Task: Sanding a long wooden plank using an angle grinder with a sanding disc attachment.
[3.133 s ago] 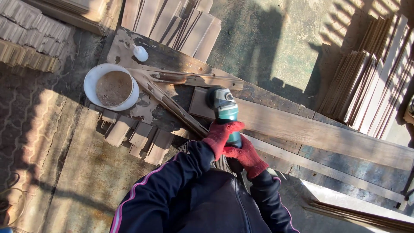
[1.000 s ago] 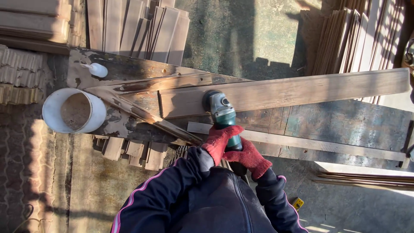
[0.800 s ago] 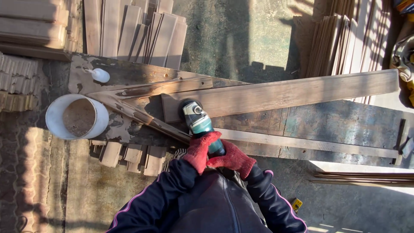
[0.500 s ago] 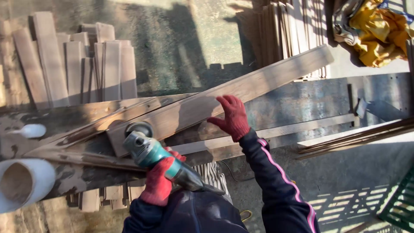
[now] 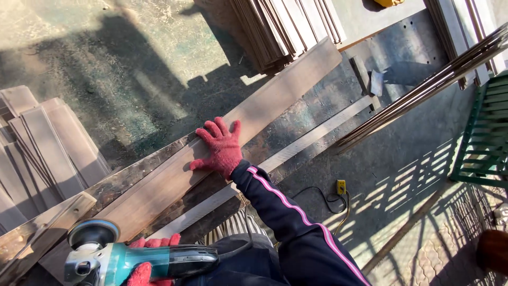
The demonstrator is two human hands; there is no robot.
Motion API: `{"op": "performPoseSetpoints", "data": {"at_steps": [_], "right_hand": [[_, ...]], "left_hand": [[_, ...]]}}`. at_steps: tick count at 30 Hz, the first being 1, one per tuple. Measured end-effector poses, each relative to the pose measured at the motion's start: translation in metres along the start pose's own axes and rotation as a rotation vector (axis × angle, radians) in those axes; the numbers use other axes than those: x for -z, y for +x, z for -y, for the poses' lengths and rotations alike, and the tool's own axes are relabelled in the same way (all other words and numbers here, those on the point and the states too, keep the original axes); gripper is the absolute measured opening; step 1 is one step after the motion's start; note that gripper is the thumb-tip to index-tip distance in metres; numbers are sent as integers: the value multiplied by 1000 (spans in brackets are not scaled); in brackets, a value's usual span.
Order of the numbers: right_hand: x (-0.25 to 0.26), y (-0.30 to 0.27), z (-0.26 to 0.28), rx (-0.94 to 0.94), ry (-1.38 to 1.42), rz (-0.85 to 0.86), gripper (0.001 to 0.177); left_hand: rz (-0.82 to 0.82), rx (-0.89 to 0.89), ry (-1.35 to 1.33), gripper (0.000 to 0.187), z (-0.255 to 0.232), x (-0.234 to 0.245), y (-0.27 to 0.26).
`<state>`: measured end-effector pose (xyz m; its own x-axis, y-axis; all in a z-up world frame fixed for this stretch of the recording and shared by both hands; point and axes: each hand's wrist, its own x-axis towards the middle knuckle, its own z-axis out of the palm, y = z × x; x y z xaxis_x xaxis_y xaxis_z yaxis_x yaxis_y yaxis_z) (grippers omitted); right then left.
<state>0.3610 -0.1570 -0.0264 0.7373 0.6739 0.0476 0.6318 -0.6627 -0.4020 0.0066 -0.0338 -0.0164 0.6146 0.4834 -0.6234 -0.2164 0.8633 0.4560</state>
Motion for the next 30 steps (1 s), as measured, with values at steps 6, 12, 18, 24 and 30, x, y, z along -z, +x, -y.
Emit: {"op": "performPoseSetpoints", "data": {"at_steps": [6, 12, 18, 24, 30], "right_hand": [[4, -57, -14, -128, -36, -76, 110], [16, -64, -28, -180, 4, -69, 110], [20, -87, -6, -172, 13, 85, 97], [62, -182, 98, -625, 1219, 646, 85], [65, -188, 103, -861, 691, 584, 93]], "left_hand": [[62, -53, -44, 48, 2, -44, 2], [-54, -30, 66, 54, -1, -91, -10], [-42, 105, 170, 64, -21, -137, -22], [-176, 178, 507, 38, 16, -166, -5], [124, 424, 604, 35, 32, -176, -2]]}}
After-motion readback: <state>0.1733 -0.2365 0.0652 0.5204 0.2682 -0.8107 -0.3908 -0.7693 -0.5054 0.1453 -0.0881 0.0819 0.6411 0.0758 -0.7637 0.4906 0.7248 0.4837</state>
